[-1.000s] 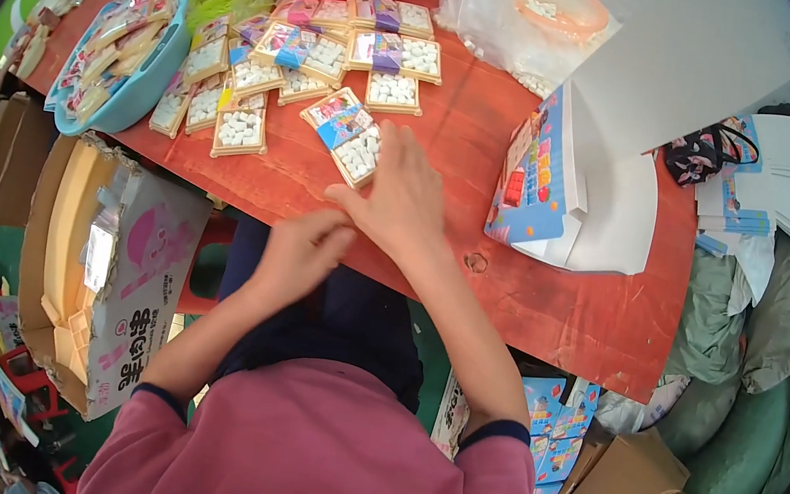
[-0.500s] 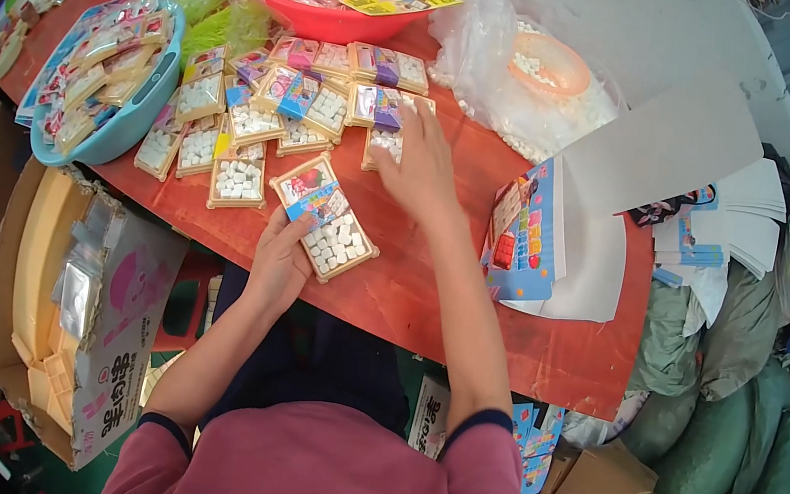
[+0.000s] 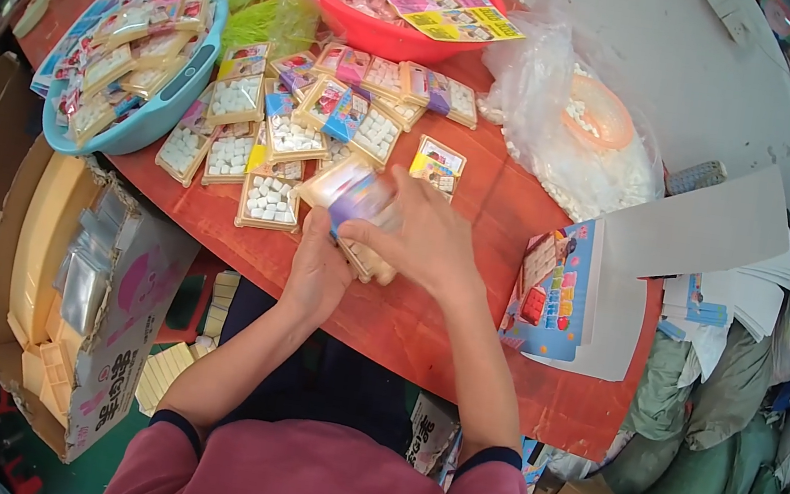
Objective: Bundle small packets of items using adhesive paper strips and pack them into a cardboard box.
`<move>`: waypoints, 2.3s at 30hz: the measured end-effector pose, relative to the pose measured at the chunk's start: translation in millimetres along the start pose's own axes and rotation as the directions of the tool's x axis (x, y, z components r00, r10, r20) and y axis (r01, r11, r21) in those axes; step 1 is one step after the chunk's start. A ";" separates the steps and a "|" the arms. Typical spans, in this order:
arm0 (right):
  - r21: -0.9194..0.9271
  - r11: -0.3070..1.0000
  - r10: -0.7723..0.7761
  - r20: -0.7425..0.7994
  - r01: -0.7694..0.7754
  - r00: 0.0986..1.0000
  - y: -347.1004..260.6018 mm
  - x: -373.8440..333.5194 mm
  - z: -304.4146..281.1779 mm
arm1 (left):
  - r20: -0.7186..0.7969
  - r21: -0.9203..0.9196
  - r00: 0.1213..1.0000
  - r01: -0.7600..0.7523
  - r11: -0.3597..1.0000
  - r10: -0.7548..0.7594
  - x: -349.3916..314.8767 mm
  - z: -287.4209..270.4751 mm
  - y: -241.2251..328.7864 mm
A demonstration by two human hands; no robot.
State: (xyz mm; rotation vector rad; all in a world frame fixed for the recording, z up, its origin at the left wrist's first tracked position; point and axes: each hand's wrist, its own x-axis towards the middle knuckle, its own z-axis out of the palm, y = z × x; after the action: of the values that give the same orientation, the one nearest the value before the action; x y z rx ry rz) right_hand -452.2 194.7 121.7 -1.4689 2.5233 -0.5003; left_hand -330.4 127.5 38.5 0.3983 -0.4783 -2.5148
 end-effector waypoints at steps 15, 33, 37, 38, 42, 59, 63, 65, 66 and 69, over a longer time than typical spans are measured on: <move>0.113 0.964 0.264 -0.258 -0.242 0.929 -3.5 59.1 -5.3 | -0.219 0.159 0.976 0.058 0.986 -0.022 -41.0 0.0 16.6; 0.261 0.943 0.208 0.025 -0.207 0.978 -19.6 -26.7 -12.2 | -0.057 0.011 0.997 0.059 0.998 -0.058 -22.5 6.8 9.6; 0.349 0.910 0.144 0.245 -0.226 0.959 -17.5 -9.8 -25.1 | -0.038 0.047 0.995 0.094 0.994 -0.093 -19.1 6.2 11.2; 0.287 0.944 0.147 0.082 -0.164 0.986 -1.7 10.3 -29.2 | -0.040 0.057 0.993 0.117 0.991 -0.115 -24.1 16.2 15.3; -0.183 0.982 -0.094 -0.220 0.054 0.971 88.8 115.0 -6.8 | -0.069 0.041 0.981 0.183 0.982 -0.180 -31.6 17.2 16.4; 0.103 0.976 0.197 -0.041 -0.192 0.980 -15.3 -0.2 -34.8 | -0.160 0.288 0.976 -0.096 0.953 0.147 -15.1 13.4 -7.5; 0.005 0.985 0.170 -0.180 -0.172 0.969 -18.7 -42.9 9.9 | -0.003 0.096 1.000 -0.023 0.995 0.023 -15.7 12.6 -23.7; 0.072 0.997 -0.003 -0.366 0.031 0.931 -7.2 -53.8 16.7 | -0.015 0.223 1.000 0.010 0.975 -0.007 -23.3 17.7 -26.0; 0.125 0.987 -0.039 -0.403 0.097 0.914 -4.4 -60.3 14.8 | 0.105 0.293 0.991 -0.106 0.950 0.078 -28.0 22.2 -25.1; 0.916 0.402 0.157 -0.061 -0.008 0.986 9.7 -79.1 -1.5 | 0.259 0.397 0.965 -0.140 0.907 0.036 -34.3 34.6 -15.5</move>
State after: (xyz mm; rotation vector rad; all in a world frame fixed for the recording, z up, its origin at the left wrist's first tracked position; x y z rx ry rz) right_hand -421.3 268.1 118.3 -0.8250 1.7222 -1.6829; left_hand -322.7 167.6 69.2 0.2093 -1.1131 -2.3741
